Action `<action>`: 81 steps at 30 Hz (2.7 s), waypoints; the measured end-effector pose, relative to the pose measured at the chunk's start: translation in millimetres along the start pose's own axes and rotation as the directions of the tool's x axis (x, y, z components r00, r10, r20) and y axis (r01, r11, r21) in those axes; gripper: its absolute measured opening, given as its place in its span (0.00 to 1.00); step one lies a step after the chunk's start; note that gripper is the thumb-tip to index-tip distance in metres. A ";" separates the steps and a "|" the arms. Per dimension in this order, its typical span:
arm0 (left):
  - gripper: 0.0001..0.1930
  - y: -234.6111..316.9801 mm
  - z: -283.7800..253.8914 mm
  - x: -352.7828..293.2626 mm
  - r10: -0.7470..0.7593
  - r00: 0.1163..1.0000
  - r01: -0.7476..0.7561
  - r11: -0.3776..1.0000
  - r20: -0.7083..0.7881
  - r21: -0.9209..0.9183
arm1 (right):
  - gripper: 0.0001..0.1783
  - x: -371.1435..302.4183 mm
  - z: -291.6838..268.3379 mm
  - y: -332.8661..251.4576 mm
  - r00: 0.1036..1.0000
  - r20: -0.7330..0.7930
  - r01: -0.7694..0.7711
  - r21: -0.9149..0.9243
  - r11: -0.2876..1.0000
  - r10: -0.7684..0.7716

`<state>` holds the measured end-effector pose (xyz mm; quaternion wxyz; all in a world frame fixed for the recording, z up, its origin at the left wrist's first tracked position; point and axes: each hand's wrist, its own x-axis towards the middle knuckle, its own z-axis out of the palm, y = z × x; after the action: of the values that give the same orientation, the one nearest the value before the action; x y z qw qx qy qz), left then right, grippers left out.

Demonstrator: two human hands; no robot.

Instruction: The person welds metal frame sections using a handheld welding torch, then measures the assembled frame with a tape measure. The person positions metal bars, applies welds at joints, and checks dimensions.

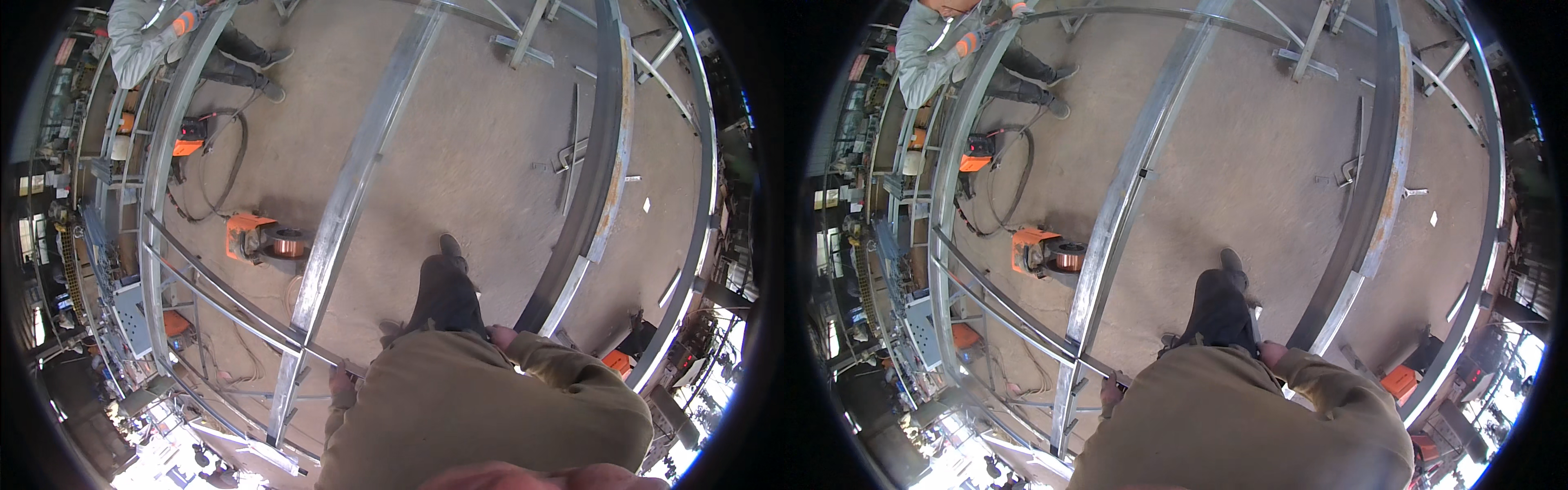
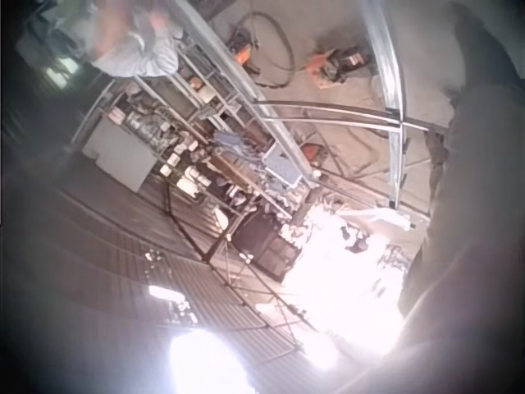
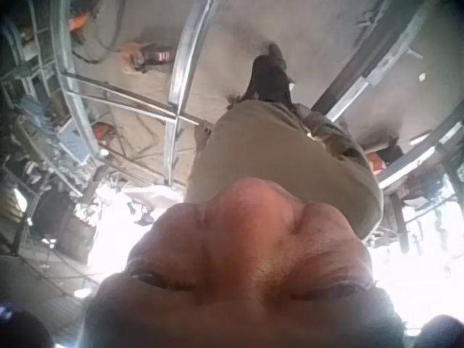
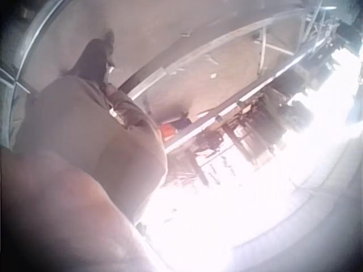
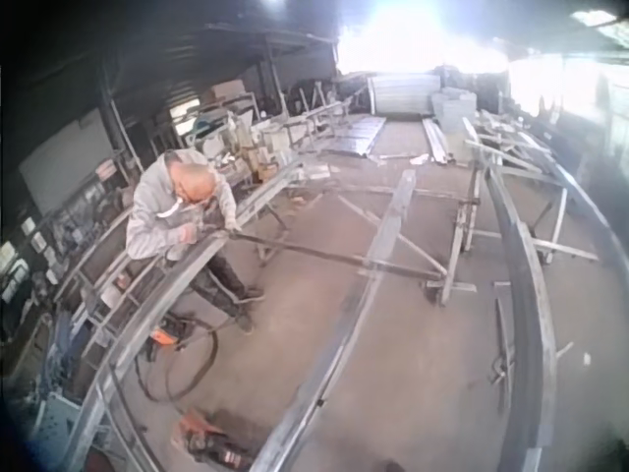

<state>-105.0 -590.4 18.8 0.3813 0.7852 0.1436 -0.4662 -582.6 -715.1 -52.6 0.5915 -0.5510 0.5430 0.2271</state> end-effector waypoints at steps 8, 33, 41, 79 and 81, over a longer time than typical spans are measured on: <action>0.24 -3.9 2.0 -0.4 0.181 0.983 -0.184 0.952 0.033 0.246 | 0.24 10.2 6.9 62.4 0.856 0.439 0.294 0.022 0.956 -0.273; 0.30 -59.1 -71.0 55.7 -0.061 0.969 -0.008 0.961 0.239 0.276 | 0.25 -103.1 74.1 47.0 0.972 0.222 -0.091 0.035 0.995 0.081; 0.29 -58.1 -92.3 52.8 -0.097 0.957 -0.007 0.934 0.273 0.357 | 0.24 -98.9 134.4 30.3 0.981 0.189 -0.050 0.034 0.998 0.043; 0.29 -109.5 -74.7 11.5 -0.049 0.704 -0.435 0.759 0.708 0.484 | 0.23 -106.8 11.3 -9.7 0.984 0.093 -0.126 -0.243 0.962 0.153; 0.29 -110.4 -73.7 5.2 -0.003 0.696 -0.469 0.756 0.718 0.457 | 0.23 -101.9 -1.1 -18.1 0.986 0.080 -0.123 -0.266 0.956 0.149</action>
<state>-120.5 -463.4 -16.7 0.1913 0.6491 -0.2719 -0.6842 -598.6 -687.7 45.9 0.5233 -0.5733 0.5149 0.3637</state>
